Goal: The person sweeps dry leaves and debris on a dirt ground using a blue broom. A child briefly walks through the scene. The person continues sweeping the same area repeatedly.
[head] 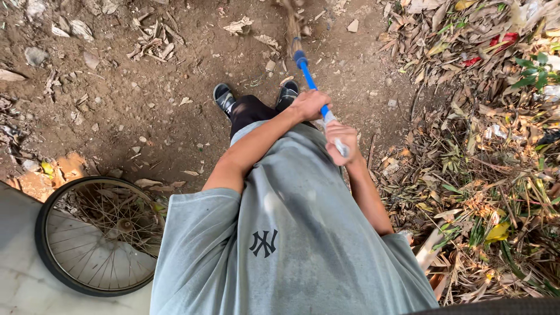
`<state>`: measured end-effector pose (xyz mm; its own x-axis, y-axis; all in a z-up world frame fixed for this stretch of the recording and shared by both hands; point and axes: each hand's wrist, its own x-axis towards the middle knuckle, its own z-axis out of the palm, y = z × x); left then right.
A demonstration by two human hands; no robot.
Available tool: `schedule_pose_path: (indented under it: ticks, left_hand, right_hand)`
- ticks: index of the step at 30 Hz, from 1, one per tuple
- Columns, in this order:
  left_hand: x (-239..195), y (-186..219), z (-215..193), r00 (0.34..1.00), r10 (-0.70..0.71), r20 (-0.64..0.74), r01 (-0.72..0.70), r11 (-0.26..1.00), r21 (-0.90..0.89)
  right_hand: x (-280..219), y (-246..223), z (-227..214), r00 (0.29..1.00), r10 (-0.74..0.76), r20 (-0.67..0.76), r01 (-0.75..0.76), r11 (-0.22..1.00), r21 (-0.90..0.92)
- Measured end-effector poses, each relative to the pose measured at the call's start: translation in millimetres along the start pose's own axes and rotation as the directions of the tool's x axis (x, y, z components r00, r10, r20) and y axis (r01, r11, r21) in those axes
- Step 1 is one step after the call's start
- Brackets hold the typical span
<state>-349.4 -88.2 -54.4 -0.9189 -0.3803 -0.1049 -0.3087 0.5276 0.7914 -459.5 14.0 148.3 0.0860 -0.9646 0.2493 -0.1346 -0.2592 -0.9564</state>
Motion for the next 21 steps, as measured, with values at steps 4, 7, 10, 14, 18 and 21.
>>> schedule_pose_path:
  ticks: [4, 7, 10, 14, 18, 21]
  left_hand:
    - [10.0, 42.9, -29.4, 0.999, 0.025, -0.029, -0.023, 0.998, 0.06]
    - [1.9, 54.4, -44.7, 0.992, -0.051, -0.111, 0.061, 0.995, 0.083]
    - [-20.1, 34.5, -45.0, 0.964, -0.218, -0.153, 0.237, 0.963, 0.124]
    - [-39.5, -10.2, -20.2, 0.876, -0.418, -0.242, 0.461, 0.874, 0.156]
    - [-42.2, -24.1, 6.2, 0.905, -0.421, 0.054, 0.421, 0.907, 0.006]
    - [-21.7, -6.0, 13.0, 0.975, -0.204, 0.085, 0.205, 0.979, -0.003]
  right_hand:
    - [1.6, -36.4, -20.1, 0.982, 0.021, -0.188, -0.005, 0.997, 0.083]
    - [7.6, -38.6, -25.8, 0.954, 0.047, -0.296, 0.023, 0.973, 0.228]
    - [15.2, -13.9, -16.8, 0.961, 0.12, -0.25, -0.034, 0.947, 0.321]
    - [18.4, 35.1, 5.5, 0.992, 0.082, -0.093, -0.051, 0.954, 0.296]
    - [-6.7, 42.9, 10.4, 0.992, 0.076, 0.1, -0.091, 0.984, 0.151]
    - [-18.3, 27.4, 6.1, 0.99, 0.075, 0.121, -0.079, 0.996, 0.032]
